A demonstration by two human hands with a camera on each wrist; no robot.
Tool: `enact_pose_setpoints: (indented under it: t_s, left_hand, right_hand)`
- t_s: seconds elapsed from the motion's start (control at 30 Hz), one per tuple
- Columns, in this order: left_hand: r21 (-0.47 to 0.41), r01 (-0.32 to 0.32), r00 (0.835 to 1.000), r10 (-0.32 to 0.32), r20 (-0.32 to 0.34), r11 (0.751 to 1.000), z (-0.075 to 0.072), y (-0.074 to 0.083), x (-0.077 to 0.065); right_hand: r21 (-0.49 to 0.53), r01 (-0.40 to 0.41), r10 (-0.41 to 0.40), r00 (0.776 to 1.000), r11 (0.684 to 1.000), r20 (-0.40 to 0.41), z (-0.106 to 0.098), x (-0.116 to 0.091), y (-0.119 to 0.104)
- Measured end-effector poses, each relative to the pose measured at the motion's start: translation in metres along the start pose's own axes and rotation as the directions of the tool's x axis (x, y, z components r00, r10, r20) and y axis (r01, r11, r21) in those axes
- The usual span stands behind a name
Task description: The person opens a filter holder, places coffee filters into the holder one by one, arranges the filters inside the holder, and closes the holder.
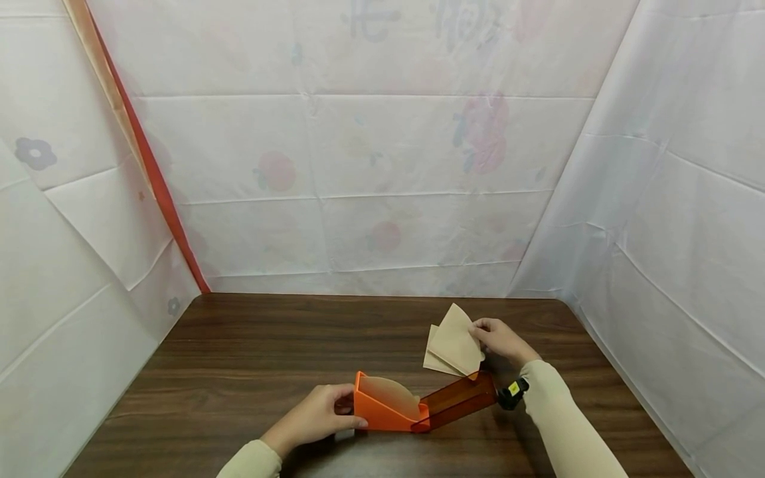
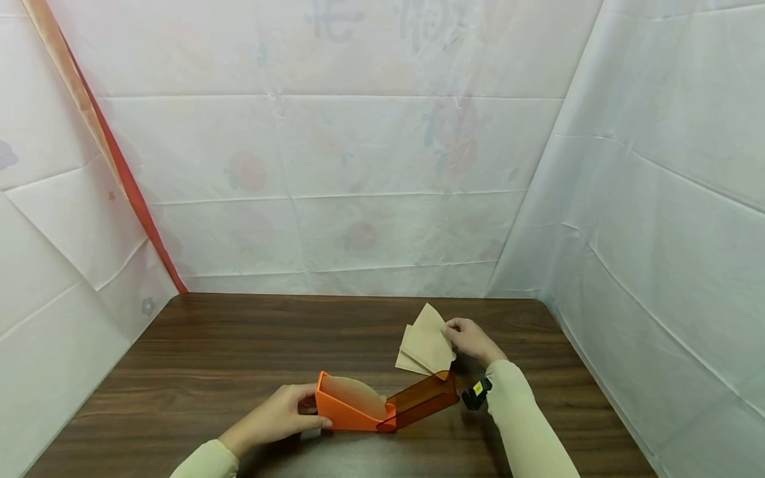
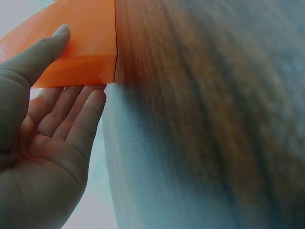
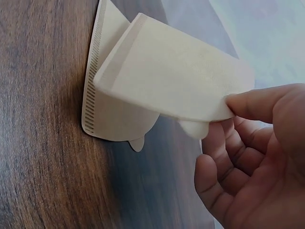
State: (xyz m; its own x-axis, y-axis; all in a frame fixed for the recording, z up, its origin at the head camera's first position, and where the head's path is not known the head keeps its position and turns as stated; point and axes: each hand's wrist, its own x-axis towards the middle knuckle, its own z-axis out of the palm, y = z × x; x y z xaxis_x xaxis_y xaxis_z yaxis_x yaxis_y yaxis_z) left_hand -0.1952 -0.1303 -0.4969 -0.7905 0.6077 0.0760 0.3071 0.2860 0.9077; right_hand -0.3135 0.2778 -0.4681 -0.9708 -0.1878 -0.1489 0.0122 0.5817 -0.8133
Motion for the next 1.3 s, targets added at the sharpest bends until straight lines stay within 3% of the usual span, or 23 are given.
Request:
enact_pose_setpoints:
  t_s: [0.23,0.67,0.93,1.3]
  left_hand:
    - [0.003,0.002,1.000,-0.002,0.001,1.000,0.000,-0.001,0.000]
    - [-0.005,0.011,1.000,-0.011,0.008,1.000,0.000,-0.003,0.001]
    - [-0.006,0.011,1.000,-0.011,0.005,1.000,0.001,-0.003,0.001]
    - [-0.005,0.000,1.000,0.000,0.000,1.000,0.000,-0.004,0.000]
  right_hand:
    - [-0.025,0.056,-0.056,0.998,0.998,0.004,0.000,-0.004,-0.008]
    - [-0.048,0.094,-0.097,0.993,0.994,-0.065,0.002,-0.019,-0.028]
    - [-0.109,0.140,-0.151,0.984,0.984,-0.092,0.003,-0.020,-0.032]
    - [-0.120,0.190,-0.203,0.973,0.974,-0.106,0.001,-0.027,-0.042]
